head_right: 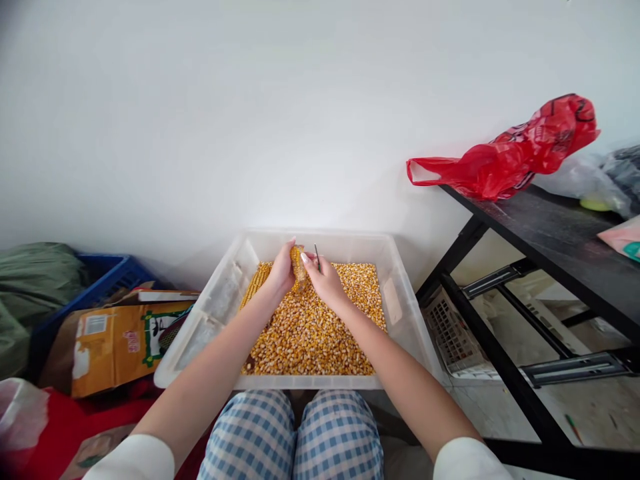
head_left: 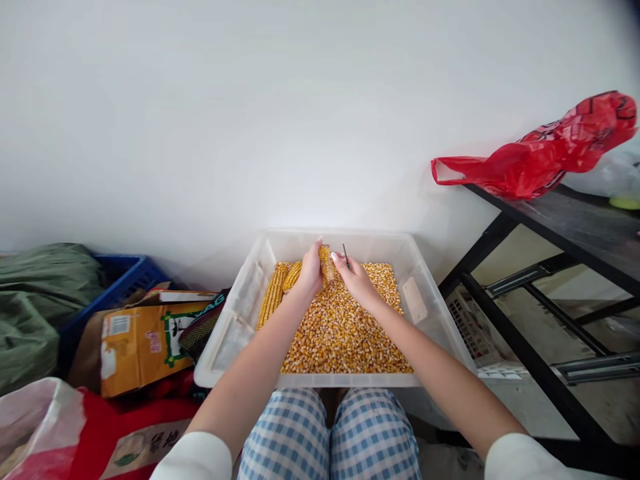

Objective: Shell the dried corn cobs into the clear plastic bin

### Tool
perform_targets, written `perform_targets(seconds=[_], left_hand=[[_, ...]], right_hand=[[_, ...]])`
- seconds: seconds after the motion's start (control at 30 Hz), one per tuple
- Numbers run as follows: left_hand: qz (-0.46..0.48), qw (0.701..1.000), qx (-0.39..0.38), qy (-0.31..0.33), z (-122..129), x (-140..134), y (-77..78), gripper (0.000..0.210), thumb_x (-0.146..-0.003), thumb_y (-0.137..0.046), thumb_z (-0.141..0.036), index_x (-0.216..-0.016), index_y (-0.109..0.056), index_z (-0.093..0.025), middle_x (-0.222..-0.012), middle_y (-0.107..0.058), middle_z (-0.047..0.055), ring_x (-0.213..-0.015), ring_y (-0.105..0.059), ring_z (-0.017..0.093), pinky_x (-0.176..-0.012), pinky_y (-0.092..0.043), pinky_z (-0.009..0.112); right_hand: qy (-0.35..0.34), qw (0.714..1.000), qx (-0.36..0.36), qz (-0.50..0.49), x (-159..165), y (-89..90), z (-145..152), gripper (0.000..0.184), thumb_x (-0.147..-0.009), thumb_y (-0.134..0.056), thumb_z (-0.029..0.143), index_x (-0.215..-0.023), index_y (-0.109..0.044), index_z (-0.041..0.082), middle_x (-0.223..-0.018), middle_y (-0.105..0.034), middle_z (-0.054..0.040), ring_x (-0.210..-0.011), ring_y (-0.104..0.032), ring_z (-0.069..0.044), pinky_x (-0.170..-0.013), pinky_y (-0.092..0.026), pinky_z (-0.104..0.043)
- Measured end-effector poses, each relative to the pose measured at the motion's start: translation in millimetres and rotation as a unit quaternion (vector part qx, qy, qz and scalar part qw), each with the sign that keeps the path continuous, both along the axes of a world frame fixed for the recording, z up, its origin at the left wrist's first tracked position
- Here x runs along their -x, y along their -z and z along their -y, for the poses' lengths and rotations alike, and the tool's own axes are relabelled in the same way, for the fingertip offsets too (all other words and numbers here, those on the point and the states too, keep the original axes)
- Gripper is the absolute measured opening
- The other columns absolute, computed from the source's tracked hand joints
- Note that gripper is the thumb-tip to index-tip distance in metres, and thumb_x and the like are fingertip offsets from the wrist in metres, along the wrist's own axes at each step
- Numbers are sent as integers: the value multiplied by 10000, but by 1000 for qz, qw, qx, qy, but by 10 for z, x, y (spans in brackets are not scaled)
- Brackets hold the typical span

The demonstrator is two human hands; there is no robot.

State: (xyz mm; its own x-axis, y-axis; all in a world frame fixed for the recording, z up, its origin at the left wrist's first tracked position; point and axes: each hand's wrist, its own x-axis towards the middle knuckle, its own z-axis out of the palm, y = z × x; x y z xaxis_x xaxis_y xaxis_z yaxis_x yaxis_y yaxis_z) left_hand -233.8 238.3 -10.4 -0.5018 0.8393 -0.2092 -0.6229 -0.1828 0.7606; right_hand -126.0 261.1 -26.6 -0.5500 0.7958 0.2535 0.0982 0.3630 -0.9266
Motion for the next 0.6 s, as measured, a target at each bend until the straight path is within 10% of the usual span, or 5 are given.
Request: perform_targets(seconds=[0.23, 0.6], left_hand=[[-30, 996, -52, 63, 32, -127, 65, 278, -759, -574, -447, -772, -572, -169, -723, -682, 71, -704, -660, 204, -597, -498, 268], [16, 989, -2, 149, 91, -166, -2, 335, -791, -450, -469, -808, -594, -167, -691, -684, 95, -640, -660, 250, -420, -444, 280]], right_hand=[[-58, 993, 101, 3, 33, 45, 38, 414, -742, -555, 600, -870, -431, 225, -507, -403, 90, -376, -396, -93, -363, -309, -216], [-111, 993, 47, 16, -73, 6, 33, 328, -829, -494, 505, -802, -301, 241, -587, -395, 97, -354, -442, -77, -351, -360, -211]])
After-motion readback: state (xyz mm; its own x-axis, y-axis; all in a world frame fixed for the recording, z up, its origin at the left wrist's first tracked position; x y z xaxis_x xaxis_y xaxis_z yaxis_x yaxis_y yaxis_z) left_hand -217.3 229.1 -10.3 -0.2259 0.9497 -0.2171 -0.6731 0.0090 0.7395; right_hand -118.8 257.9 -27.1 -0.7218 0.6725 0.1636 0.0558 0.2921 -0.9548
